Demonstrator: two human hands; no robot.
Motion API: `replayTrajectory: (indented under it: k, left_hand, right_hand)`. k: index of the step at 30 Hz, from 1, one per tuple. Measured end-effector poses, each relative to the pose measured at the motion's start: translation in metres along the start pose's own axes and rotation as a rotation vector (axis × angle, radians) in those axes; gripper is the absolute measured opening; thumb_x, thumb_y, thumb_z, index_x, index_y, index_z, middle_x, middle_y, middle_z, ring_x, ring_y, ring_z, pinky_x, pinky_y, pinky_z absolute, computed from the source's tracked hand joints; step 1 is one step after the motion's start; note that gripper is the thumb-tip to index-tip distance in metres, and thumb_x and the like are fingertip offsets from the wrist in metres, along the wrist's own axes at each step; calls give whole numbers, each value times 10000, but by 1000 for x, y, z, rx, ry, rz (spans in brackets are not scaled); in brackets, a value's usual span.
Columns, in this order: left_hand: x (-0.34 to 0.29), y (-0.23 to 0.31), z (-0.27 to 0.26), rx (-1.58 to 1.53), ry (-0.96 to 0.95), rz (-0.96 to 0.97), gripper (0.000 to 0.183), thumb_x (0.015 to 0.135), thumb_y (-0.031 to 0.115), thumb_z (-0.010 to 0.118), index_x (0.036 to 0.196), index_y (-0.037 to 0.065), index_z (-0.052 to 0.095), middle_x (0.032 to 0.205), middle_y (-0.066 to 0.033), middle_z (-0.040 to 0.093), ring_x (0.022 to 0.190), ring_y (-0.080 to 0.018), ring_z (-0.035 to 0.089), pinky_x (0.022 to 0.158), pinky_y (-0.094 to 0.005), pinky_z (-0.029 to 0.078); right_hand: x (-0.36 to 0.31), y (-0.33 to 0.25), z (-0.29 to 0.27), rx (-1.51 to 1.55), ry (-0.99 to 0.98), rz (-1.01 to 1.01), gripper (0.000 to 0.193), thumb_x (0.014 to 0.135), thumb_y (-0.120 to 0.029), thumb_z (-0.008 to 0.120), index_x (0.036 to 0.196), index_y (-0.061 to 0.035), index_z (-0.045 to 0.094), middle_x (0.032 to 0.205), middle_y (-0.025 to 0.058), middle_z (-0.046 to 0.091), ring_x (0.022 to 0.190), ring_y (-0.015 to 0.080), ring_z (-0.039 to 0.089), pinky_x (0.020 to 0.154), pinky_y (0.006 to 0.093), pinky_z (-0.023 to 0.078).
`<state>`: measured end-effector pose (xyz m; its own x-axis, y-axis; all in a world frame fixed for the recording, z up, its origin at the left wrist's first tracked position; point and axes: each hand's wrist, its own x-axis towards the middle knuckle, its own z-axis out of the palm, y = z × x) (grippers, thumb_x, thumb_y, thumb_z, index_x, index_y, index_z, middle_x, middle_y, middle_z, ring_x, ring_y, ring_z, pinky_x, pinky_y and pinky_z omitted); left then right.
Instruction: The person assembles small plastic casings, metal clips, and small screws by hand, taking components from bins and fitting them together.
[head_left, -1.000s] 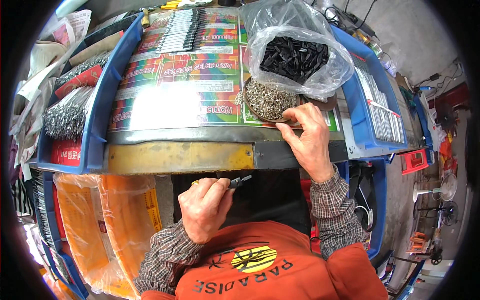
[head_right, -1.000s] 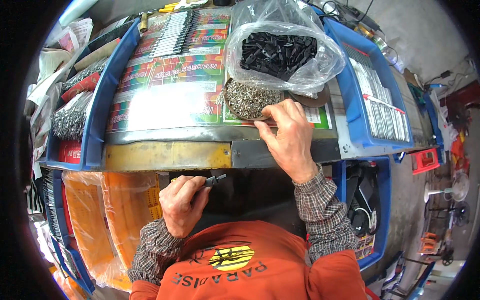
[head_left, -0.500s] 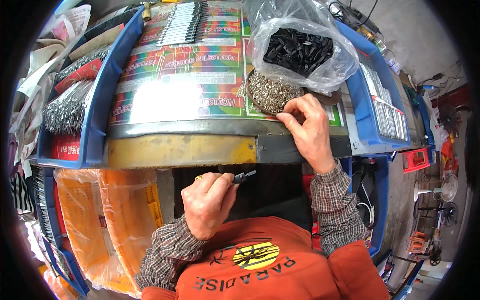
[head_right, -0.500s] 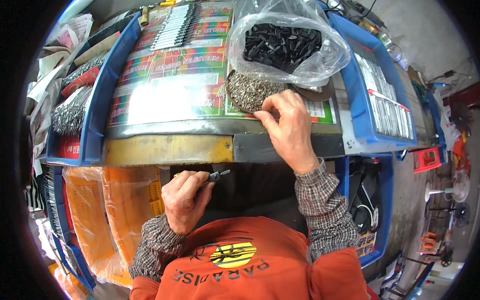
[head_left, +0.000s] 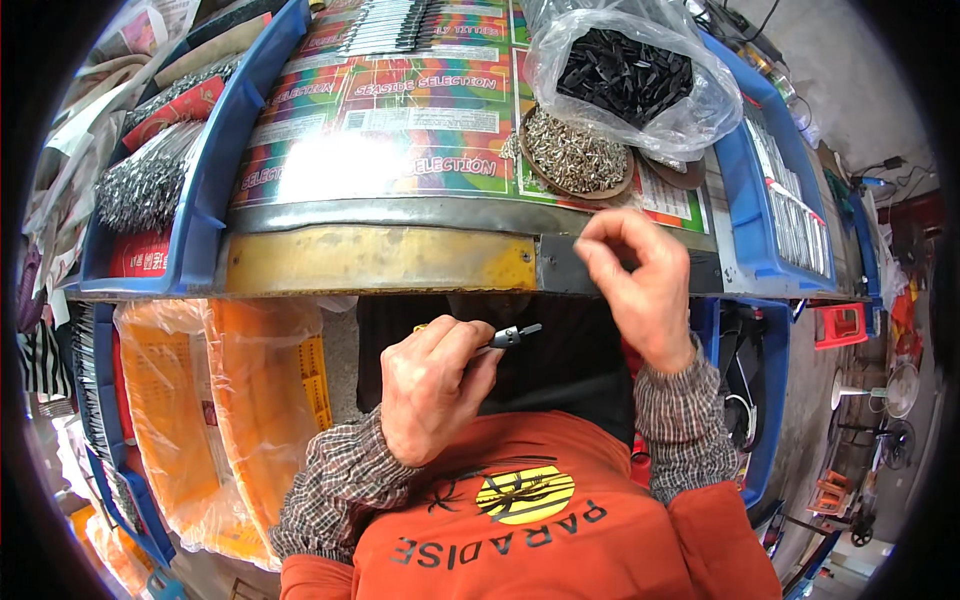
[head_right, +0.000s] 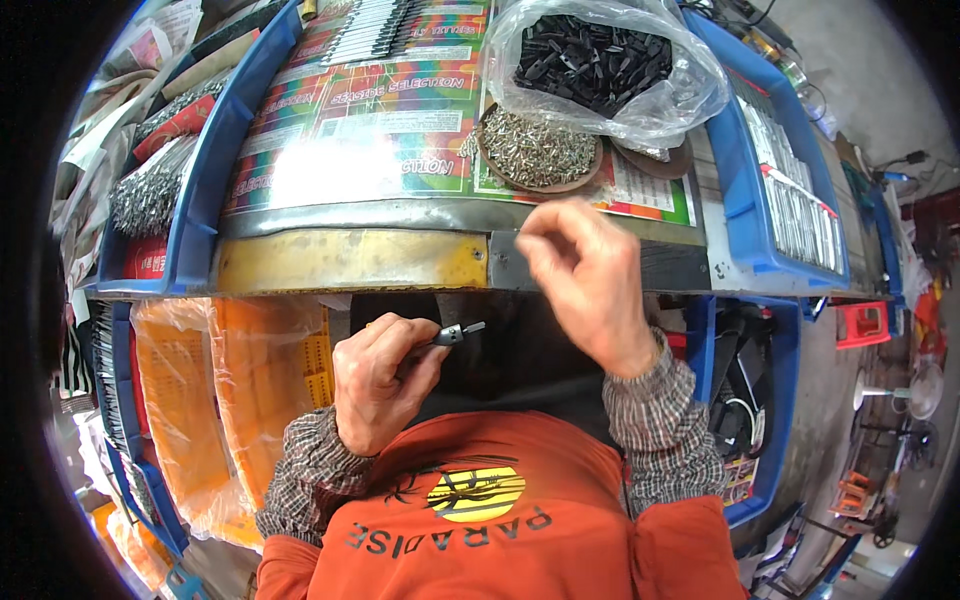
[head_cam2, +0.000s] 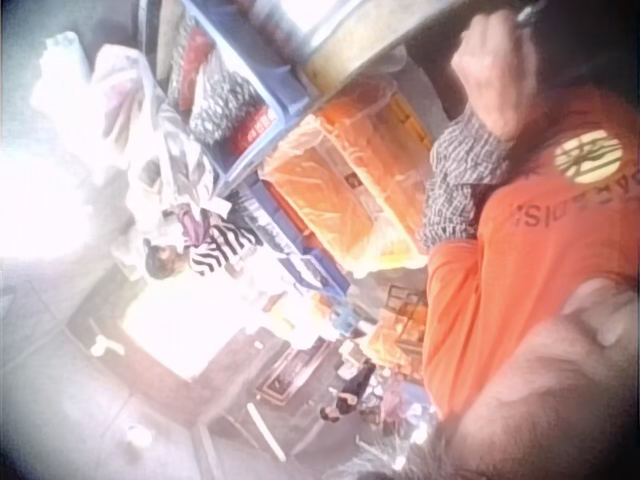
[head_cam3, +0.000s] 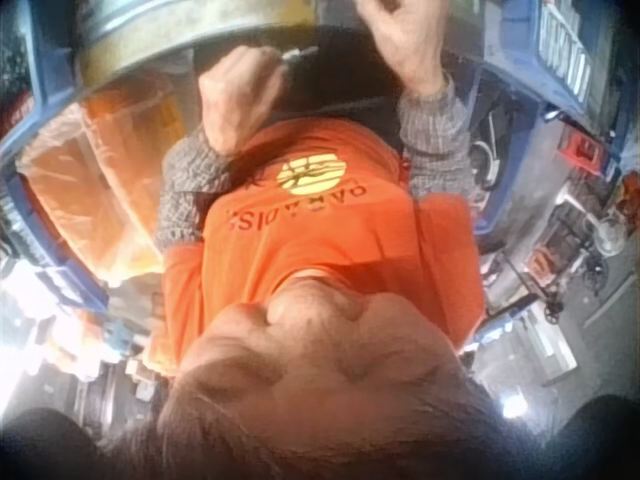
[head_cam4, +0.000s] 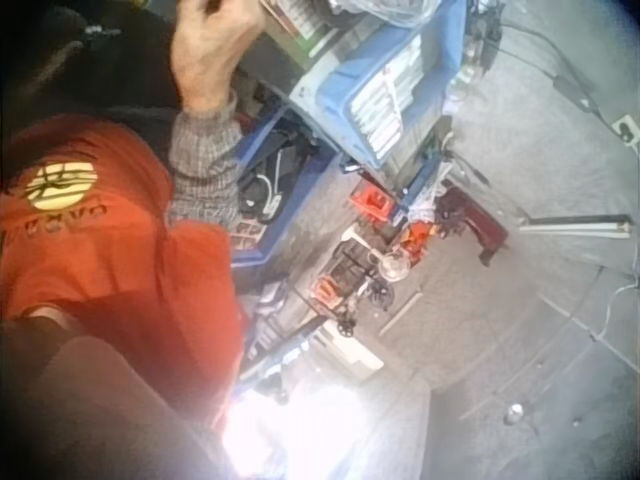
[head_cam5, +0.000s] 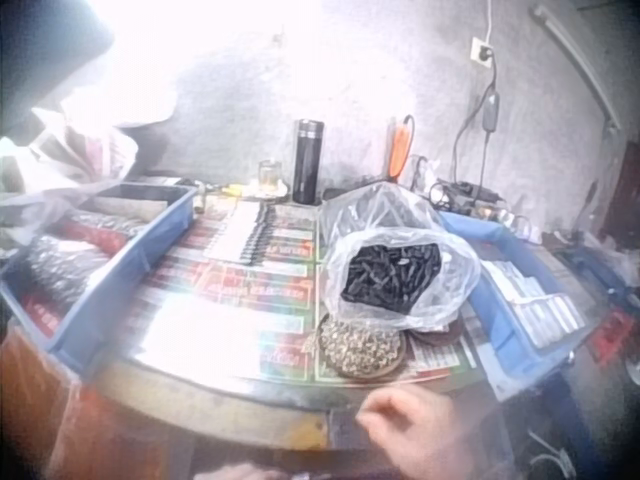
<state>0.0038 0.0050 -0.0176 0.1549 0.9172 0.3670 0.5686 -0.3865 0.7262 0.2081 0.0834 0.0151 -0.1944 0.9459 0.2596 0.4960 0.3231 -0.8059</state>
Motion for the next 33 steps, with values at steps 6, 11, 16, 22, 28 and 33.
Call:
replayTrajectory:
  k: [6, 11, 16, 22, 28, 33]
  left_hand:
    - [2, 9, -4, -24, -44, -3, 214, 698, 11, 717, 880, 34, 607, 727, -90, 577, 618, -272, 582, 555, -363, 472]
    - [2, 14, -4, -26, -36, 15, 227, 692, 11, 718, 885, 31, 600, 733, -91, 577, 616, -270, 581, 542, -359, 469]
    - [1, 15, -3, 12, -7, 74, 243, 680, 16, 724, 887, 40, 599, 729, -81, 564, 611, -257, 579, 533, -363, 470]
    - [0, 19, -5, 72, 0, 71, 240, 698, -10, 727, 908, 34, 619, 735, -91, 580, 617, -259, 583, 552, -353, 469]
    - [-1, 18, -2, 126, 26, 106, 266, 675, -18, 727, 911, 33, 616, 761, -91, 595, 631, -261, 587, 556, -355, 480]
    - [-3, 16, -1, 141, 33, 112, 263, 674, -22, 723, 909, 26, 615, 775, -84, 608, 648, -256, 599, 569, -346, 489]
  right_hand:
    - [-38, -9, 15, 152, -100, -295, 125, 773, 31, 674, 872, -2, 606, 858, 84, 620, 724, 203, 587, 599, 296, 471]
    - [-44, -12, 21, 183, -129, -339, 121, 779, 25, 664, 867, -16, 592, 902, 94, 624, 795, 221, 586, 634, 302, 480]
    - [-47, -13, 21, 150, -121, -342, 131, 768, 26, 666, 868, -14, 590, 907, 98, 622, 804, 230, 589, 657, 311, 484]
    - [-48, -15, 25, 29, -44, -447, 183, 723, 34, 684, 870, -5, 581, 901, 113, 615, 805, 273, 602, 676, 340, 499]
    - [-52, -15, 32, -177, 49, -615, 320, 623, 61, 718, 915, 13, 595, 902, 130, 605, 823, 310, 610, 680, 375, 524]
    - [-54, -15, 34, -197, 66, -641, 314, 618, 55, 725, 907, 14, 610, 898, 126, 607, 813, 303, 616, 664, 367, 533]
